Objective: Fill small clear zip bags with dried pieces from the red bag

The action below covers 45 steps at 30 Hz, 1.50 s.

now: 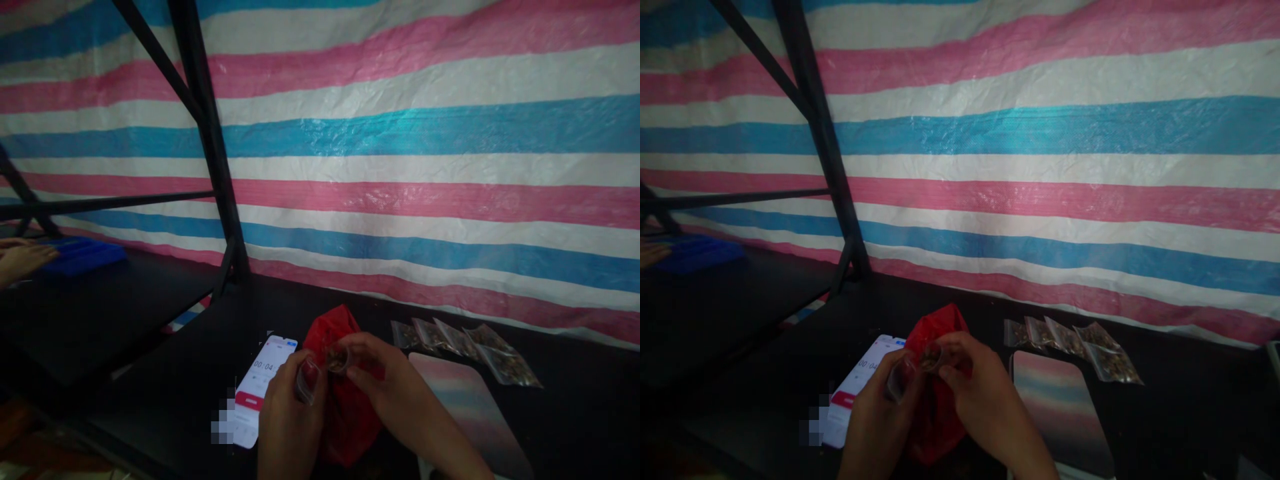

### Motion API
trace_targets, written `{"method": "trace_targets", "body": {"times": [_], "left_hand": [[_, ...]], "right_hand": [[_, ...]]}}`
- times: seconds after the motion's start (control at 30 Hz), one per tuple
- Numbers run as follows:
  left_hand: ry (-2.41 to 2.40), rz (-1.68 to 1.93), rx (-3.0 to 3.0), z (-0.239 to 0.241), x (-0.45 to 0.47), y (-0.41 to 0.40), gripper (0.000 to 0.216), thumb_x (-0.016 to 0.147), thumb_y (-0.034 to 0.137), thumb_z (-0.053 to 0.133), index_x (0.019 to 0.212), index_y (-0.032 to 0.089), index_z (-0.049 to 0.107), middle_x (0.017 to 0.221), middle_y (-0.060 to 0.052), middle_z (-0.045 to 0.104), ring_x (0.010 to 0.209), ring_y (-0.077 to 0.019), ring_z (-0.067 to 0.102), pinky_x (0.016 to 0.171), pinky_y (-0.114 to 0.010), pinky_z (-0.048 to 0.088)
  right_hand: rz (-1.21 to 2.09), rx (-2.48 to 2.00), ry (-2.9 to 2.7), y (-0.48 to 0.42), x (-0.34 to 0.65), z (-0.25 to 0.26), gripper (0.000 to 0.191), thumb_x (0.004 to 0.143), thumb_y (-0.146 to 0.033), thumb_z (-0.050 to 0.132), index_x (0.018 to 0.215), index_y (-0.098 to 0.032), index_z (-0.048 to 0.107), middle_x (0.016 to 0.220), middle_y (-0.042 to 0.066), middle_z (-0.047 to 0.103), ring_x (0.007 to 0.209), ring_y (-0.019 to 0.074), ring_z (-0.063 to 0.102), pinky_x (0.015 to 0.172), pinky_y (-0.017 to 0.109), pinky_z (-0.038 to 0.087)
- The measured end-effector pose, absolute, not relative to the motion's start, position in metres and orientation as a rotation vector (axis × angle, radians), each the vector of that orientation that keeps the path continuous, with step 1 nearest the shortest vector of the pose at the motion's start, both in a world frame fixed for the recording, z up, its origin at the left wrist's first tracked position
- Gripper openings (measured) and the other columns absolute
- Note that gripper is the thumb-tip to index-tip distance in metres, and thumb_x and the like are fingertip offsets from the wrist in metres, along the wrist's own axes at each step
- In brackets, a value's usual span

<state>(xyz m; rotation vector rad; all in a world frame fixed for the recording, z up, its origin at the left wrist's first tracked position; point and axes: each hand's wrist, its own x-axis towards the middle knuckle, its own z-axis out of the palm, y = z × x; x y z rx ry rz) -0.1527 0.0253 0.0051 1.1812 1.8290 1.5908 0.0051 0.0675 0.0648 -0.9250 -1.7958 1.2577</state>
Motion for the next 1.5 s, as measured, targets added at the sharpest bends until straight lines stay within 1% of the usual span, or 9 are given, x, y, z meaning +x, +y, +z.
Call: {"method": "trace_targets", "body": {"times": [0.13, 0.3, 0.43, 0.6, 0.73, 0.9, 1.13, 1.37, 1.5], "left_hand": [[1.88, 1.454, 1.269, 0.003, -0.149, 0.024, 0.018, 0.082, 0.041, 0.071, 0.095, 0.03, 0.076, 0.093, -0.006, 0.079, 0.087, -0.032, 0.072, 0.077, -0.037, 0.048], [1.856, 1.428, 1.291, 0.003, -0.148, 0.025, 0.016, 0.081, 0.035, 0.068, 0.093, 0.03, 0.077, 0.089, -0.007, 0.081, 0.084, -0.0334, 0.073, 0.074, -0.037, 0.047], [1.81, 1.48, 1.232, 0.008, -0.145, 0.024, 0.018, 0.084, 0.041, 0.066, 0.093, 0.028, 0.075, 0.086, -0.007, 0.079, 0.079, -0.0324, 0.073, 0.072, -0.037, 0.049], [1.767, 1.568, 1.156, 0.01, -0.144, 0.024, 0.023, 0.08, 0.044, 0.072, 0.095, 0.026, 0.072, 0.091, -0.006, 0.076, 0.081, -0.0307, 0.071, 0.074, -0.037, 0.051], [1.797, 1.673, 1.141, 0.006, -0.146, 0.027, 0.02, 0.083, 0.045, 0.07, 0.086, 0.027, 0.062, 0.08, -0.001, 0.064, 0.073, -0.0259, 0.06, 0.071, -0.036, 0.047], [1.896, 1.734, 1.159, 0.002, -0.145, 0.033, 0.029, 0.073, 0.033, 0.079, 0.091, 0.027, 0.057, 0.098, -0.005, 0.06, 0.097, -0.0316, 0.057, 0.087, -0.041, 0.042], [1.883, 1.526, 1.099, 0.001, -0.146, 0.037, 0.017, 0.083, 0.021, 0.065, 0.093, 0.029, 0.054, 0.071, 0.002, 0.065, 0.063, -0.0255, 0.063, 0.063, -0.033, 0.039], [1.936, 1.603, 0.935, 0.004, -0.143, 0.042, 0.012, 0.089, 0.028, 0.06, 0.092, 0.03, 0.049, 0.072, 0.003, 0.063, 0.068, -0.0246, 0.063, 0.066, -0.033, 0.042], [1.915, 1.616, 0.91, 0.005, -0.138, 0.045, 0.012, 0.087, 0.025, 0.061, 0.089, 0.029, 0.05, 0.072, 0.003, 0.062, 0.067, -0.024, 0.061, 0.065, -0.034, 0.04]], "right_hand": [[1.008, -1.114, -1.952, 0.054, -0.004, 0.076, 0.04, 0.083, 0.0, 0.058, 0.111, -0.025, 0.074, 0.116, 0.002, 0.074, 0.11, 0.019, 0.07, 0.101, 0.03, 0.049], [0.858, -1.043, -2.158, 0.046, -0.011, 0.082, 0.047, 0.089, 0.002, 0.051, 0.11, -0.03, 0.079, 0.124, 0.0, 0.069, 0.108, 0.0159, 0.07, 0.102, 0.025, 0.049], [0.813, -0.949, -2.196, 0.047, -0.014, 0.083, 0.052, 0.095, 0.001, 0.043, 0.111, -0.033, 0.079, 0.124, -0.001, 0.07, 0.106, 0.0139, 0.07, 0.099, 0.023, 0.05], [0.754, -0.92, -2.089, 0.051, -0.01, 0.085, 0.046, 0.095, 0.002, 0.049, 0.112, -0.03, 0.078, 0.126, 0.0, 0.07, 0.112, 0.014, 0.07, 0.102, 0.023, 0.049], [0.739, -1.084, -2.081, 0.055, 0.01, 0.086, 0.038, 0.091, 0.0, 0.057, 0.107, -0.027, 0.079, 0.121, 0.002, 0.071, 0.111, 0.0171, 0.069, 0.1, 0.026, 0.049], [0.697, -1.299, -2.268, 0.064, 0.018, 0.08, 0.041, 0.085, 0.002, 0.058, 0.103, -0.026, 0.081, 0.111, 0.003, 0.074, 0.109, 0.0206, 0.068, 0.098, 0.03, 0.047], [0.192, -1.415, -2.519, 0.088, -0.009, 0.071, 0.047, 0.086, 0.002, 0.052, 0.117, -0.023, 0.077, 0.126, 0.008, 0.073, 0.119, 0.0279, 0.063, 0.101, 0.04, 0.044], [0.162, -1.561, -2.509, 0.091, 0.007, 0.071, 0.053, 0.072, 0.009, 0.052, 0.109, -0.018, 0.078, 0.123, 0.013, 0.075, 0.122, 0.0341, 0.061, 0.105, 0.046, 0.042], [0.197, -1.624, -2.508, 0.086, 0.01, 0.075, 0.052, 0.073, 0.01, 0.052, 0.112, -0.014, 0.077, 0.126, 0.017, 0.075, 0.124, 0.0375, 0.061, 0.104, 0.048, 0.042]]}}
